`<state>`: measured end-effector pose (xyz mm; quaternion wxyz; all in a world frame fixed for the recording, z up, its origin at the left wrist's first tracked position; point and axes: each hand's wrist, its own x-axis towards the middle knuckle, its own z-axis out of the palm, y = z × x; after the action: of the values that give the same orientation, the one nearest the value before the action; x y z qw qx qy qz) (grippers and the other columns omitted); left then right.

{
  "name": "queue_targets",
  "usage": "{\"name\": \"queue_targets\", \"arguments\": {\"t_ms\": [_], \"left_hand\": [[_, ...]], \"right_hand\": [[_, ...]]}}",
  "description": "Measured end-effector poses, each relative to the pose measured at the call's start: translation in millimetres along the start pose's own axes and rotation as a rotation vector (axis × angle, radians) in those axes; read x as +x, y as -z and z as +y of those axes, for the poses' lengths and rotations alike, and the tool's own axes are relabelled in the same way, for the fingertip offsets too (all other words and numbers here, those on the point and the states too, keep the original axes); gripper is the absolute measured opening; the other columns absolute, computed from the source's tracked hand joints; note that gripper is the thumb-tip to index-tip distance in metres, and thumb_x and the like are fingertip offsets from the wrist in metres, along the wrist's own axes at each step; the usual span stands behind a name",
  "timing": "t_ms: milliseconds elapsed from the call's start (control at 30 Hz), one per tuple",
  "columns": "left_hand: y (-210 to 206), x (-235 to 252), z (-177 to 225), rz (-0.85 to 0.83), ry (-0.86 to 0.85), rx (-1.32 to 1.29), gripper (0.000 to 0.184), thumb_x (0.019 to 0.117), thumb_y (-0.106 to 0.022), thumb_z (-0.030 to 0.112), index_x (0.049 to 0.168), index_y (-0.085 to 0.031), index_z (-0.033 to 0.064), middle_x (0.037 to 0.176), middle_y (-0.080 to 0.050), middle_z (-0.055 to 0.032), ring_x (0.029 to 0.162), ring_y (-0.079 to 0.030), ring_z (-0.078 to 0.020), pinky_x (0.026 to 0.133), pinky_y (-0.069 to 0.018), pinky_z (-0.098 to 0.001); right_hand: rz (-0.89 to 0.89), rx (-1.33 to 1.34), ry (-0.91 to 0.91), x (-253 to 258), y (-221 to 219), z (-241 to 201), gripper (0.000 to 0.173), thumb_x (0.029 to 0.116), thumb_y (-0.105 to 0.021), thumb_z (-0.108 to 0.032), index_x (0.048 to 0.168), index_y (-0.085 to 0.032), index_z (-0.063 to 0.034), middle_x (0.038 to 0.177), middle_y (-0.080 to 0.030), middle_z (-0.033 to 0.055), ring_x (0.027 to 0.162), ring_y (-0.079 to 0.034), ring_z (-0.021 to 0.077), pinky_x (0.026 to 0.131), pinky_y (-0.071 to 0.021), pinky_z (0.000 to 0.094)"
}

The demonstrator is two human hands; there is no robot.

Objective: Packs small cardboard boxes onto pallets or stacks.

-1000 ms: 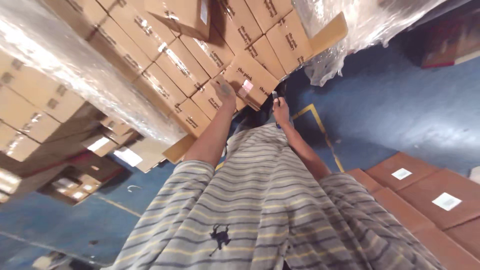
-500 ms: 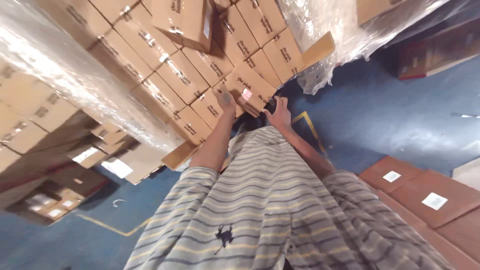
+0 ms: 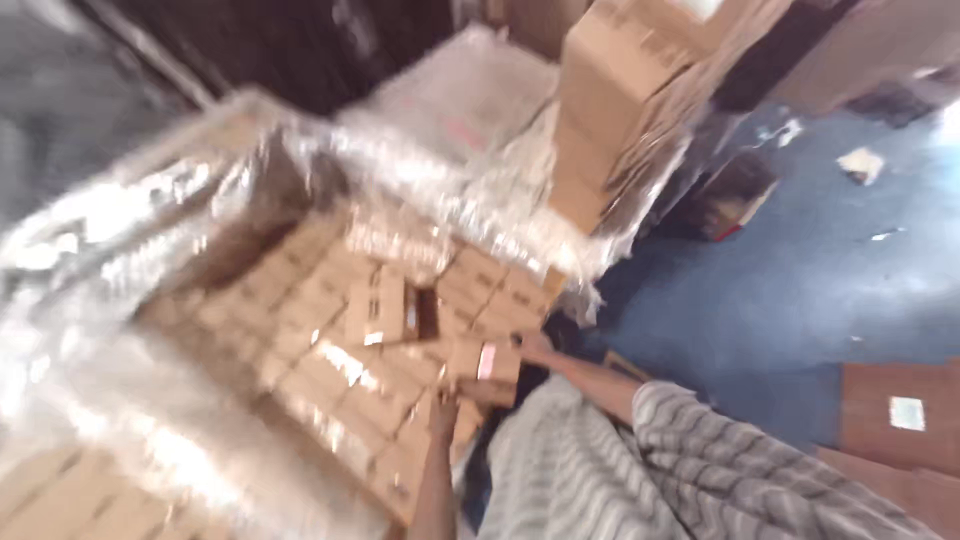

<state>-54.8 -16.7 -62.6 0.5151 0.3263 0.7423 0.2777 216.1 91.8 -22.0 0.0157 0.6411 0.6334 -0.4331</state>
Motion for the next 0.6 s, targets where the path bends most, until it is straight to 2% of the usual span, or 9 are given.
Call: {"name": "queue_targets", "arguments": {"t_ms": [100,200,267,300,367,400,467,533,600], "left_hand": [[-1,-8,13,0.058,0.029,-0.096,0.047,0.1050,-0.059,0.025,0.141,-0.049,-0.0028,0.130,-0.059,-0.0276,0.114,-0.061,-0.0375,0.092,-0.0528,-0.0607],[8,-44,98,0.094,-0.120,-0.204,0.036,0.1029,-0.054,0.011,0.133,-0.047,-0.0079,0.109,-0.061,-0.0167,0.092,-0.064,-0.0182,0.084,-0.0580,-0.0421],[10,-69,177,0.074,-0.349,-0.192,0.031,0.0964,-0.054,0.005,0.124,-0.048,-0.0081,0.093,-0.063,-0.0034,0.082,-0.065,-0.0065,0.081,-0.0597,-0.0325],[7,-80,221,0.065,-0.479,-0.179,0.031,0.0927,-0.056,0.004,0.122,-0.051,-0.0051,0.092,-0.065,0.0038,0.083,-0.066,-0.0019,0.081,-0.0599,-0.0288],[-7,-100,315,0.033,-0.704,-0.206,0.032,0.0905,-0.062,0.005,0.122,-0.057,0.0057,0.106,-0.068,0.0131,0.094,-0.066,0.0018,0.086,-0.0579,-0.0239],[-17,-105,361,0.009,-0.808,-0.222,0.032,0.0905,-0.064,0.007,0.122,-0.060,0.0113,0.113,-0.069,0.0140,0.101,-0.066,0.0007,0.089,-0.0571,-0.0231],[-41,-108,450,-0.006,-0.957,-0.236,0.029,0.0906,-0.070,0.015,0.119,-0.065,0.0204,0.110,-0.071,0.0158,0.096,-0.067,0.0000,0.083,-0.0583,-0.0212],[-66,-102,539,-0.038,-1.031,-0.189,0.020,0.0944,-0.068,0.020,0.114,-0.063,0.0203,0.099,-0.070,0.0155,0.087,-0.068,-0.0004,0.077,-0.0596,-0.0222],[-99,-93,623,-0.072,-1.007,-0.135,0.008,0.1001,-0.063,0.020,0.108,-0.062,0.0182,0.090,-0.068,0.0126,0.079,-0.067,-0.0007,0.072,-0.0594,-0.0225]], "right_hand": [[-0.045,-0.109,0.141,-8,27,-10,0.034,0.1022,-0.058,-0.035,0.126,-0.069,-0.0130,0.117,-0.071,0.0186,0.112,-0.067,0.0395,0.093,-0.0520,0.0638],[-0.001,-0.097,0.339,-37,110,-24,0.027,0.0975,-0.063,-0.025,0.119,-0.070,-0.0096,0.110,-0.072,0.0180,0.105,-0.068,0.0389,0.089,-0.0513,0.0639],[0.170,-0.029,0.535,-68,177,-22,0.026,0.0912,-0.070,-0.017,0.115,-0.072,-0.0074,0.107,-0.074,0.0156,0.100,-0.070,0.0362,0.087,-0.0527,0.0617],[0.332,0.004,0.671,-80,209,-17,0.025,0.0865,-0.073,-0.015,0.111,-0.074,-0.0070,0.102,-0.075,0.0131,0.093,-0.072,0.0326,0.081,-0.0560,0.0581],[0.676,0.038,0.925,-101,277,-14,0.019,0.0867,-0.074,-0.015,0.104,-0.075,-0.0062,0.095,-0.076,0.0088,0.083,-0.073,0.0245,0.072,-0.0606,0.0473],[0.840,0.025,1.014,-110,313,-15,0.017,0.0918,-0.071,-0.018,0.102,-0.075,-0.0053,0.094,-0.077,0.0081,0.081,-0.074,0.0216,0.070,-0.0615,0.0423],[1.083,-0.037,1.108,-126,387,-20,0.021,0.0976,-0.064,-0.018,0.104,-0.075,-0.0017,0.094,-0.078,0.0105,0.082,-0.075,0.0212,0.072,-0.0616,0.0387],[1.245,-0.152,1.114,-138,460,-26,0.022,0.0932,-0.065,-0.016,0.105,-0.075,0.0004,0.090,-0.075,0.0119,0.077,-0.072,0.0227,0.065,-0.0591,0.0389],[1.281,-0.244,0.994,-149,528,-30,0.023,0.0912,-0.069,-0.013,0.111,-0.074,-0.0013,0.096,-0.074,0.0136,0.082,-0.072,0.0276,0.067,-0.0582,0.0450]]}}
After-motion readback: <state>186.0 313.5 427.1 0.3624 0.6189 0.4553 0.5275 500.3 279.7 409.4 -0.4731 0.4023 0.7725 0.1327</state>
